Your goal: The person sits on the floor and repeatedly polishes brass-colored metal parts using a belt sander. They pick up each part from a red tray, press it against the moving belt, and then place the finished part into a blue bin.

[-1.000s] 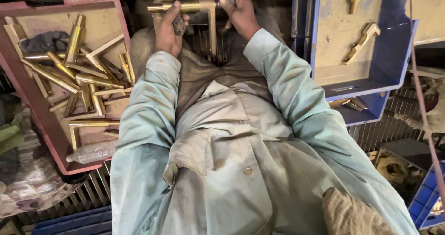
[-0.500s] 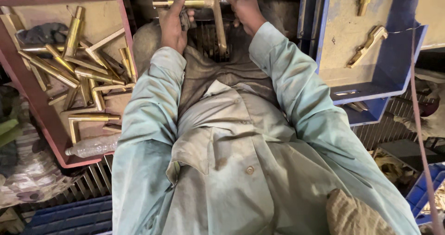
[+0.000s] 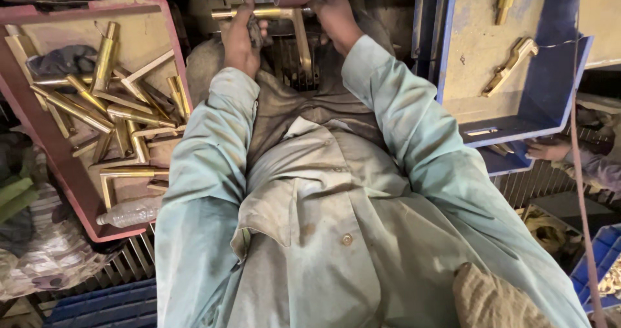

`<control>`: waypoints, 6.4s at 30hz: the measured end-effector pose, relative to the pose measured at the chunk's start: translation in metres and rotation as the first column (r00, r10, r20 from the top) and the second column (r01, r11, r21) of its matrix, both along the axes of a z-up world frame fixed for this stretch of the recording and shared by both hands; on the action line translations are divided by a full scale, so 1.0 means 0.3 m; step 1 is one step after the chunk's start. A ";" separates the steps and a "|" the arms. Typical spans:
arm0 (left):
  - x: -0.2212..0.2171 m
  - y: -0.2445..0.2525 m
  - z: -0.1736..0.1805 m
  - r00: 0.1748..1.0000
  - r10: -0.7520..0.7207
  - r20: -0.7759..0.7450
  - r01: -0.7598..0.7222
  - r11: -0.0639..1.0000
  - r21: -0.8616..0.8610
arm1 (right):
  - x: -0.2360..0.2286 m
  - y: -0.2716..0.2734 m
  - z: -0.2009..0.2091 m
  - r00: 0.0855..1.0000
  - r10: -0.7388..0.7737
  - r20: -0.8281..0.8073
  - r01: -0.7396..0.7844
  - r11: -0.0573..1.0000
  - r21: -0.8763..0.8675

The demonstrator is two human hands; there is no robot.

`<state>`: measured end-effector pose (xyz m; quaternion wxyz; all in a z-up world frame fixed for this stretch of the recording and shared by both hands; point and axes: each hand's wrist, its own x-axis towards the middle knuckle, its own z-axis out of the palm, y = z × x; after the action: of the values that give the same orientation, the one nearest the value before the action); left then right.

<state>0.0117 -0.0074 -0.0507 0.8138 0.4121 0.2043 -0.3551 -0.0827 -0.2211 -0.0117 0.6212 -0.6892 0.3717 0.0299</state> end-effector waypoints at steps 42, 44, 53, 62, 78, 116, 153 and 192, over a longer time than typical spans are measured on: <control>-0.032 0.078 0.193 0.976 0.029 0.218 -0.001 0.992 -0.126 | -0.046 0.034 0.121 0.947 0.074 0.311 -0.118 0.985 0.125; -0.035 0.074 0.190 0.982 0.024 0.188 -0.007 0.996 -0.087 | -0.037 0.032 0.129 0.967 0.053 0.250 -0.097 0.981 0.166; -0.011 0.040 0.133 0.993 0.023 0.116 -0.031 0.997 0.066 | 0.002 0.019 0.033 0.996 -0.063 0.060 0.046 0.967 0.250; 0.001 0.019 0.060 0.998 0.051 0.044 -0.056 0.991 0.121 | 0.028 -0.006 -0.079 0.995 -0.095 -0.039 0.101 0.971 0.215; -0.008 0.101 0.173 0.931 0.044 0.361 0.074 0.949 -0.307 | -0.090 0.053 0.146 0.764 0.197 0.614 -0.077 0.973 -0.216; -0.014 -0.027 0.105 0.997 -0.044 0.070 0.039 0.996 0.078 | -0.014 -0.039 0.076 0.997 0.078 -0.012 -0.075 0.988 0.138; -0.117 0.114 0.564 0.856 0.140 0.497 0.020 0.953 -0.303 | -0.291 0.239 0.659 0.893 0.205 0.401 -0.143 0.973 -0.179; -0.115 1.043 0.480 0.334 -0.528 0.781 -0.440 0.646 0.624 | -0.439 0.196 0.319 0.961 0.119 0.249 -0.225 0.860 0.458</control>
<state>-0.0228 0.3054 0.0933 0.5037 0.8414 -0.1898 0.0490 -0.2143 -0.1624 0.0841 0.8040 -0.5423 0.2210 0.1035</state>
